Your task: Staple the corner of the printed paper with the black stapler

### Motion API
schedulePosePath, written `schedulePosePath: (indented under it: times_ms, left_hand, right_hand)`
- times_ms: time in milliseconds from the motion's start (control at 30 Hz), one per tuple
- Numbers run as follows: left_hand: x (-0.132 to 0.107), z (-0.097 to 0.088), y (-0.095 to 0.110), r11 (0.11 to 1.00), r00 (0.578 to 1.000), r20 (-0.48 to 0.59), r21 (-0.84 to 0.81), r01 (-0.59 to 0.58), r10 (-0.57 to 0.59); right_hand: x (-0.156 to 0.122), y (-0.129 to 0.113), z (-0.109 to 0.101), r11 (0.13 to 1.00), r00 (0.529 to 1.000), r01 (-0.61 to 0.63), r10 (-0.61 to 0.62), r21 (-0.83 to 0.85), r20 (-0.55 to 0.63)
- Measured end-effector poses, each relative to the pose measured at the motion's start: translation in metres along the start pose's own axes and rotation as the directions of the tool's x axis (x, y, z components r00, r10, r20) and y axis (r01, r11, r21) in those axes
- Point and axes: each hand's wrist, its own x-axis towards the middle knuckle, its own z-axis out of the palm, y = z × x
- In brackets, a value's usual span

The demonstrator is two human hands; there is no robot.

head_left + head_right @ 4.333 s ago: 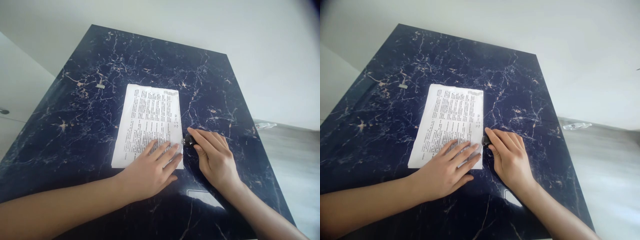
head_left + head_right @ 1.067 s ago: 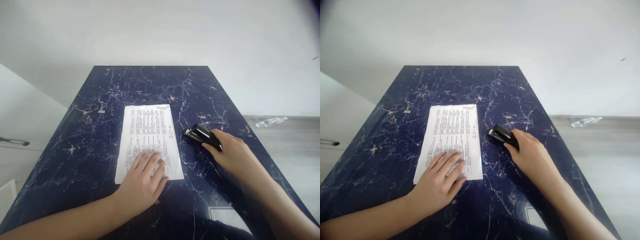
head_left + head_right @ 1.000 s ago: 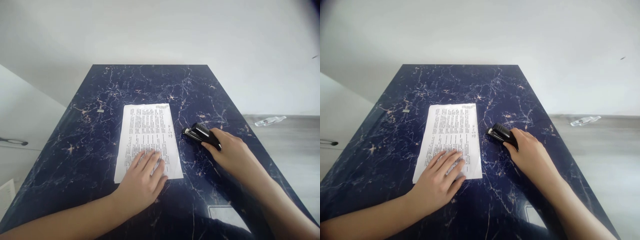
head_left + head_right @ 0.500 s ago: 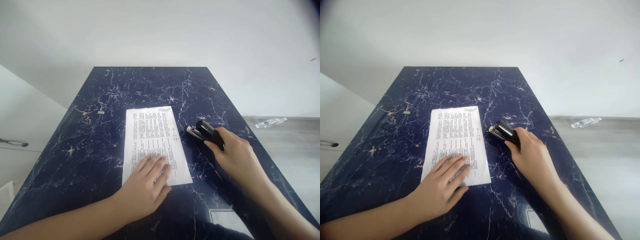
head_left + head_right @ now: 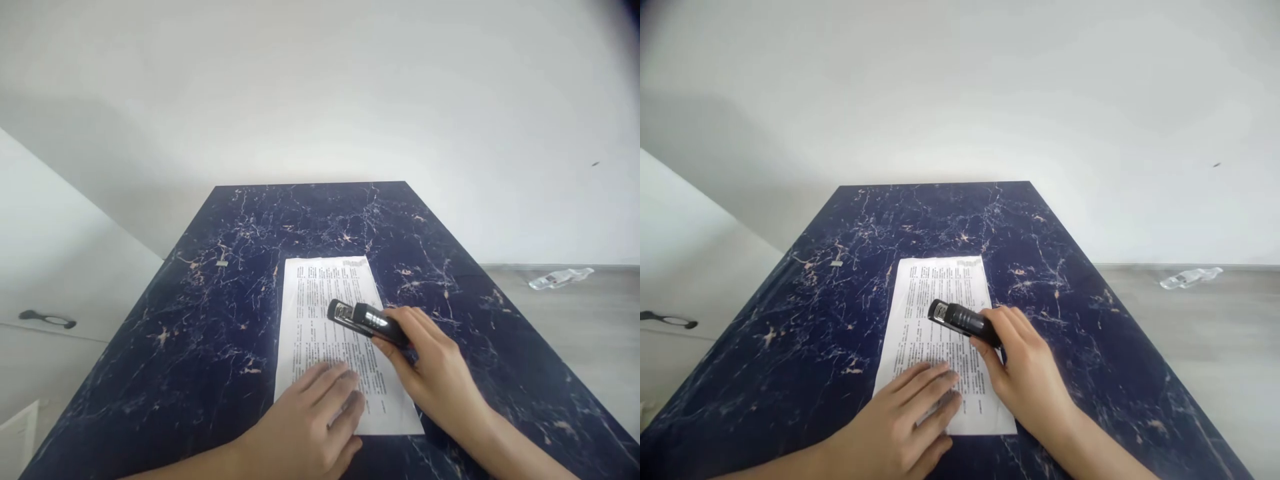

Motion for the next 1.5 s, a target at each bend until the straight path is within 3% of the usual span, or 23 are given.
schedulePosePath:
  times_ms: [133, 200, 267, 333, 400, 500, 600, 667, 833, 933, 1100, 1367, 1500]
  left_hand:
    - [0.000, 0.002, 0.000, 0.994, 0.984, -0.144, -0.012, -0.106, 0.103]
    - [-0.003, -0.002, 0.001, 0.987, 0.953, -0.284, -0.084, -0.137, 0.108]
    - [-0.007, -0.010, 0.000, 0.977, 0.917, -0.398, -0.204, -0.058, -0.029]
    - [-0.009, -0.018, -0.006, 0.932, 0.869, -0.422, -0.347, 0.107, -0.257]
    - [-0.007, -0.023, -0.017, 0.841, 0.791, -0.398, -0.478, 0.253, -0.464]
    - [0.001, -0.022, -0.039, 0.636, 0.614, -0.338, -0.681, 0.364, -0.713]
    - [0.006, -0.013, -0.058, 0.388, 0.466, -0.203, -0.855, 0.344, -0.861]
    - [0.006, -0.008, -0.066, 0.285, 0.419, -0.145, -0.912, 0.295, -0.896]
    - [0.001, -0.004, -0.068, 0.266, 0.446, -0.109, -0.914, 0.307, -0.889]
    - [0.001, -0.004, -0.068, 0.266, 0.441, -0.106, -0.911, 0.317, -0.891]
    - [-0.001, -0.003, -0.069, 0.290, 0.469, -0.090, -0.881, 0.374, -0.878]
    - [-0.004, 0.004, -0.072, 0.192, 0.418, -0.038, -0.924, 0.332, -0.908]
    - [-0.004, 0.004, -0.073, 0.163, 0.412, -0.019, -0.934, 0.318, -0.911]
  right_hand:
    - [0.005, -0.007, 0.013, 0.998, 0.997, 0.067, -0.067, 0.007, 0.049]
    - [0.006, -0.010, 0.017, 0.995, 0.993, 0.096, -0.097, 0.013, 0.072]
    - [0.006, -0.012, 0.022, 0.993, 0.989, 0.115, -0.116, 0.018, 0.092]
    - [0.006, -0.012, 0.026, 0.991, 0.986, 0.131, -0.131, 0.013, 0.103]
    - [0.006, -0.011, 0.029, 0.989, 0.984, 0.145, -0.144, 0.004, 0.103]
    - [0.007, -0.009, 0.031, 0.990, 0.985, 0.141, -0.140, -0.007, 0.098]
    - [0.008, -0.006, 0.027, 0.994, 0.990, 0.109, -0.108, -0.001, 0.089]
    - [0.007, -0.004, 0.021, 0.995, 0.992, 0.094, -0.095, 0.011, 0.083]
    - [0.004, 0.004, 0.009, 0.995, 0.995, 0.081, -0.084, 0.062, 0.051]
    - [0.002, 0.009, 0.007, 0.986, 0.991, 0.131, -0.131, 0.104, -0.010]
    - [-0.002, 0.016, 0.011, 0.960, 0.968, 0.234, -0.213, 0.156, -0.135]
    - [-0.003, 0.013, 0.013, 0.952, 0.968, 0.212, -0.173, 0.221, -0.182]
    - [-0.003, 0.014, 0.013, 0.947, 0.971, 0.190, -0.142, 0.259, -0.192]
